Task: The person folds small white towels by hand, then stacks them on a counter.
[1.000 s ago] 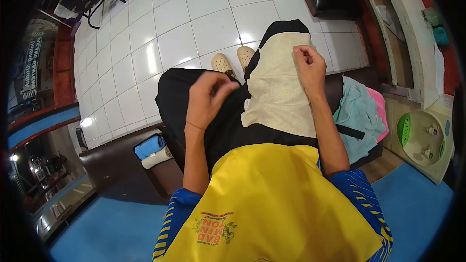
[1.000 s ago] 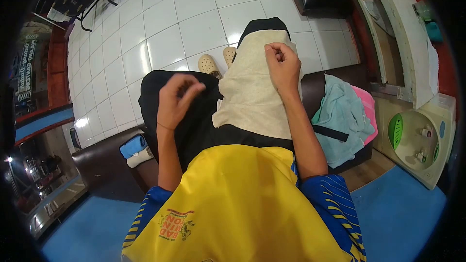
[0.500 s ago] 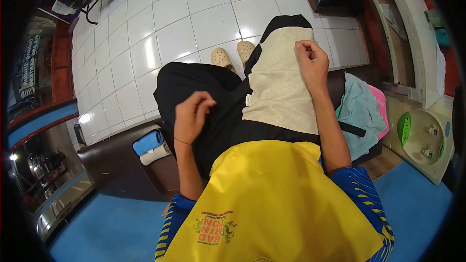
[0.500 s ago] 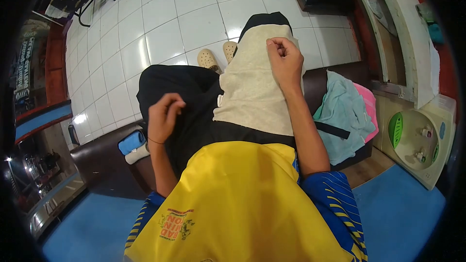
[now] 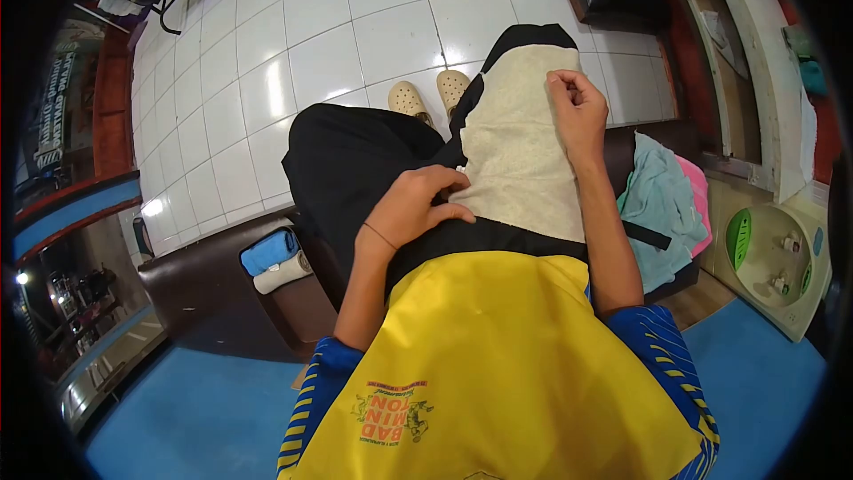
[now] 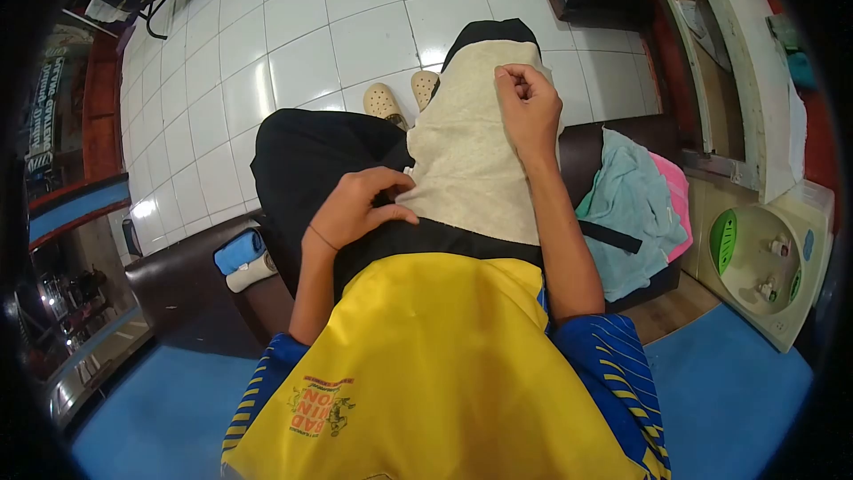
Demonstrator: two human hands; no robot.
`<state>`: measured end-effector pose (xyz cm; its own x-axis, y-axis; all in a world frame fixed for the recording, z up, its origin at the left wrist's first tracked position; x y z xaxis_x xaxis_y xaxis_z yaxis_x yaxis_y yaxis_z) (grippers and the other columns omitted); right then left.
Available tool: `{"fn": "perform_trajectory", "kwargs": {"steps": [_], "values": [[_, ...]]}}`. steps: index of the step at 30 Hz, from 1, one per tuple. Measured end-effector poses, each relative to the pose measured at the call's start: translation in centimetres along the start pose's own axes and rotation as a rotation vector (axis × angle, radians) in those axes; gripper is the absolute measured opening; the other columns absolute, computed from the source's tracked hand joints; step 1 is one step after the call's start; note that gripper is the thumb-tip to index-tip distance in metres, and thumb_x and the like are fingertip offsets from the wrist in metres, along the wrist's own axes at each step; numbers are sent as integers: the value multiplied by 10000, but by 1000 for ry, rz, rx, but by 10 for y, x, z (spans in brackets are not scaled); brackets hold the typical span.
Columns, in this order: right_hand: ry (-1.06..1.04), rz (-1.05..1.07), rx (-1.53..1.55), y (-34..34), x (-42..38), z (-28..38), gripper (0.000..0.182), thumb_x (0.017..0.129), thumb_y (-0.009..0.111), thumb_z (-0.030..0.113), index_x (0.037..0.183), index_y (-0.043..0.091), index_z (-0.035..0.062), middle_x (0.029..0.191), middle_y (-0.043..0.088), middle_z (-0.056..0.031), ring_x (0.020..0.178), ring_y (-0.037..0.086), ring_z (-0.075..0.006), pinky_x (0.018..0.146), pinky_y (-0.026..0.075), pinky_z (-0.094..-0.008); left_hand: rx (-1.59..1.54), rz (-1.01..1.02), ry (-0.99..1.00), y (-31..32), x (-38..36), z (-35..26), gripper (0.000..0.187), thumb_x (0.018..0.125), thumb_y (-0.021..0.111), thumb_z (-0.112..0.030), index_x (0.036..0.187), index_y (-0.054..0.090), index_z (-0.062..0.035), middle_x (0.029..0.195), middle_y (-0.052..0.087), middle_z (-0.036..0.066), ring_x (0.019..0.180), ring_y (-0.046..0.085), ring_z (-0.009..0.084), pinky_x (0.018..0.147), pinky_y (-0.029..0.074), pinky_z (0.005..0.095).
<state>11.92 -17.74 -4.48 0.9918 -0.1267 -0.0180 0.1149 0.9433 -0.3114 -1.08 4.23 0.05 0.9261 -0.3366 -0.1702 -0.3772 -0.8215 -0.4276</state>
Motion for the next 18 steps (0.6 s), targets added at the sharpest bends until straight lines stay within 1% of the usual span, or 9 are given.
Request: {"fn": "perform_trajectory", "kwargs": {"steps": [3, 6, 7, 9, 12, 13, 15, 16, 18], "values": [[-3, -4, 5, 1, 0, 1, 146, 919, 674, 128, 965, 695, -9, 803, 607, 54, 687, 488, -17, 635, 411, -172, 101, -87, 113, -1, 0, 0, 140, 816, 757, -104, 898, 714, 0, 859, 706, 99, 737, 678, 240, 689, 537, 312], [-3, -6, 4, -1, 0, -2, 149, 918, 676, 131, 960, 694, -10, 798, 602, 56, 686, 486, -18, 636, 411, -173, -31, -223, -22, -29, -9, 21, 89, 833, 721, -73, 880, 717, 3, 808, 711, 118, 674, 686, 227, 645, 536, 299], [-4, -4, 4, 0, 1, -2, 150, 919, 676, 131, 961, 694, -11, 797, 600, 57, 686, 485, -18, 637, 411, -174, -151, -295, -119, -40, -15, 38, 75, 863, 687, -41, 907, 717, 12, 784, 709, 92, 664, 670, 149, 636, 523, 259], [-18, -21, 12, -1, 1, 0, 140, 903, 685, 127, 944, 699, -6, 762, 602, 50, 656, 481, -25, 614, 415, -185, -34, -524, -151, -76, -29, 50, 85, 894, 659, -35, 929, 713, 21, 765, 698, 59, 658, 630, 91, 626, 506, 231], [-21, -20, 13, -1, 1, 2, 139, 905, 684, 126, 948, 698, -6, 765, 603, 49, 657, 481, -24, 616, 414, -183, -199, -767, -101, -117, -46, 66, 170, 951, 597, -36, 1075, 688, 36, 836, 699, 65, 715, 593, 72, 672, 489, 214], [-12, 1, 4, 1, 0, 1, 147, 922, 674, 129, 968, 693, -10, 802, 603, 55, 688, 483, -17, 641, 410, -171, -127, -792, -134, -126, -51, 70, 334, 962, 572, -26, 1292, 581, 20, 966, 710, 96, 845, 644, 107, 766, 506, 238], [-7, 1, 7, 2, 0, -1, 145, 923, 674, 128, 967, 692, -8, 801, 602, 56, 689, 483, -15, 640, 409, -171, 44, -945, 1, -141, -50, 40, 541, 943, 620, -72, 1440, 421, 6, 1253, 628, 185, 1121, 629, 222, 904, 496, 307], [-3, 0, 7, 1, 1, -2, 142, 924, 673, 128, 965, 692, -7, 800, 601, 57, 689, 482, -14, 640, 407, -170, 189, -904, -73, -137, -48, 31, 710, 902, 684, -122, 1491, 312, 16, 1472, 430, 239, 1372, 433, 337, 1055, 405, 386], [-19, -20, 17, 0, 2, -2, 132, 906, 684, 124, 941, 699, -2, 761, 599, 52, 657, 477, -22, 612, 411, -184, 387, -796, 41, -118, -29, 5, 797, 838, 763, -177, 1473, 331, 35, 1530, 334, 255, 1420, 338, 388, 1114, 336, 419]]}}
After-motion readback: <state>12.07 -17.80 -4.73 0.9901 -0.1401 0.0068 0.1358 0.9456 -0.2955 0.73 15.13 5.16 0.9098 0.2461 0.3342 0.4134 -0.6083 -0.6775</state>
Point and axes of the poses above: each hand's wrist, its own x-axis towards the middle knuckle, its own y-axis out of the palm, z = x × y, the point moved 10 cm from there along x, towards the middle knuckle
